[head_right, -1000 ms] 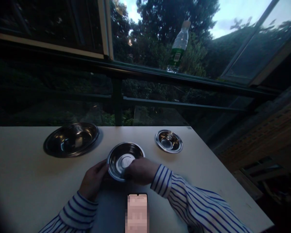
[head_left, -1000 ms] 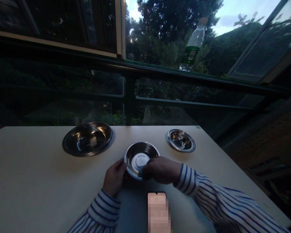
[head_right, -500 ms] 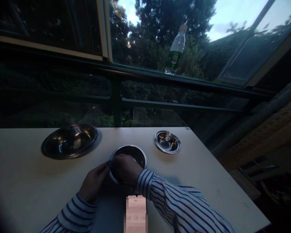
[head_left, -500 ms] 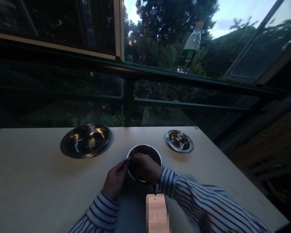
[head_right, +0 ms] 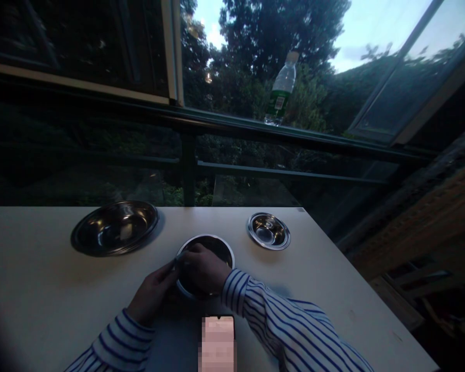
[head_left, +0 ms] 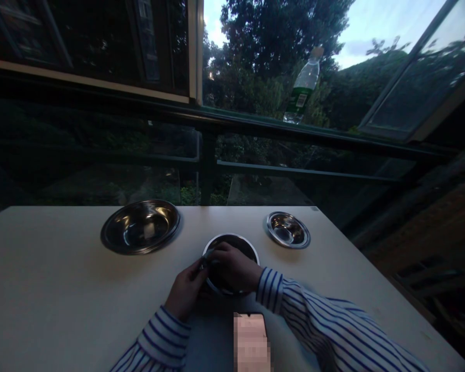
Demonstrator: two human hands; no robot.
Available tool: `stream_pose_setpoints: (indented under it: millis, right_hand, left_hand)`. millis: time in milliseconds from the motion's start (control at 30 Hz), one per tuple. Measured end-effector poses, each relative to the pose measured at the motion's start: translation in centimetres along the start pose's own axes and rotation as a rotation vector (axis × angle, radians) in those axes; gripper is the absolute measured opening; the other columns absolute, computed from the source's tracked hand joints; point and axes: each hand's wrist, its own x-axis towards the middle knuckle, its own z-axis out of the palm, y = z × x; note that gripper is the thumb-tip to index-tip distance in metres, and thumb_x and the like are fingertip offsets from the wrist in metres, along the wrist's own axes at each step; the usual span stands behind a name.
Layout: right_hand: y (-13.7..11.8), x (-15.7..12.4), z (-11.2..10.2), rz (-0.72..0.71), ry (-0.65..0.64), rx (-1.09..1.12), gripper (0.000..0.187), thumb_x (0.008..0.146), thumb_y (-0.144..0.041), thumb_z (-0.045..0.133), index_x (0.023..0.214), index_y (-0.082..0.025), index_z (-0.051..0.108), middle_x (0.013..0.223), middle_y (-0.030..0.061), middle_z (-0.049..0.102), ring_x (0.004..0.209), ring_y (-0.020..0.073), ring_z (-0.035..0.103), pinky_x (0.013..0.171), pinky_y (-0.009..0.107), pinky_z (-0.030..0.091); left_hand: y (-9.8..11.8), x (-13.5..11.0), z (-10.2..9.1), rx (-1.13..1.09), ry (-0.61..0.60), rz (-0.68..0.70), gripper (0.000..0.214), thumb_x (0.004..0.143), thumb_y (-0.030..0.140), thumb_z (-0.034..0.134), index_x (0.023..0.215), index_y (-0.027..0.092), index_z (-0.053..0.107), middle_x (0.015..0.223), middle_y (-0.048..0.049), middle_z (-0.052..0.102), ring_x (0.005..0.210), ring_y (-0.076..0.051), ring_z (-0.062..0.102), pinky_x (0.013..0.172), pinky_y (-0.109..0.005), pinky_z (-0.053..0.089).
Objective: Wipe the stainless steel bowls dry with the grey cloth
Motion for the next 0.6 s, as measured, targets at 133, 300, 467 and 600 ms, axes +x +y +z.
stream_pose_setpoints:
  millis: [133,300,467,600]
  right_hand:
    - [-0.1,0.5,-0.6,-0.012,0.004,-0.175,0.027,0.086,-0.019,0.049,0.111,-0.020,0.056,0.113,0.0105,0.052,0.100,0.0221,0.050,0.076,0.031,0.047]
    - [0.9,1.0,-1.2,0.102,0.018,-0.378,0.022,0.086,-0.010,0.040,0.099,-0.008,0.058,0.100,0.0199,0.053,0.095,0.0292,0.047,0.064,0.037,0.049]
    - [0.9,1.5,-1.2,0.007,-0.031,-0.445,0.021,0.087,-0.016,0.043,0.104,-0.013,0.055,0.104,0.0158,0.052,0.096,0.0263,0.047,0.064,0.033,0.049]
    - [0.8,1.9,-1.2,-0.161,-0.115,-0.452,0.018,0.089,-0.025,0.045,0.104,-0.023,0.056,0.115,0.0062,0.050,0.102,0.0210,0.044,0.071,0.030,0.048]
  left_hand:
    - [0.1,0.0,0.3,0.014,-0.010,0.026,0.038,0.067,0.024,0.063,0.102,0.009,0.064,0.064,-0.0005,0.068,0.061,-0.018,0.063,0.062,-0.028,0.052]
    - [0.4,-0.3,1.0,0.017,0.058,-0.104,0.045,0.076,0.018,0.052,0.120,0.008,0.051,0.051,0.0029,0.062,0.046,-0.017,0.061,0.045,-0.027,0.050]
    - [0.2,-0.3,0.5,0.003,0.051,-0.098,0.045,0.076,0.017,0.054,0.120,0.007,0.051,0.051,0.0031,0.062,0.045,-0.016,0.060,0.042,-0.026,0.050]
    - [0.0,-0.1,0.0,-0.020,0.081,-0.091,0.046,0.074,0.018,0.058,0.119,0.008,0.052,0.049,0.0036,0.061,0.044,-0.015,0.059,0.040,-0.024,0.048]
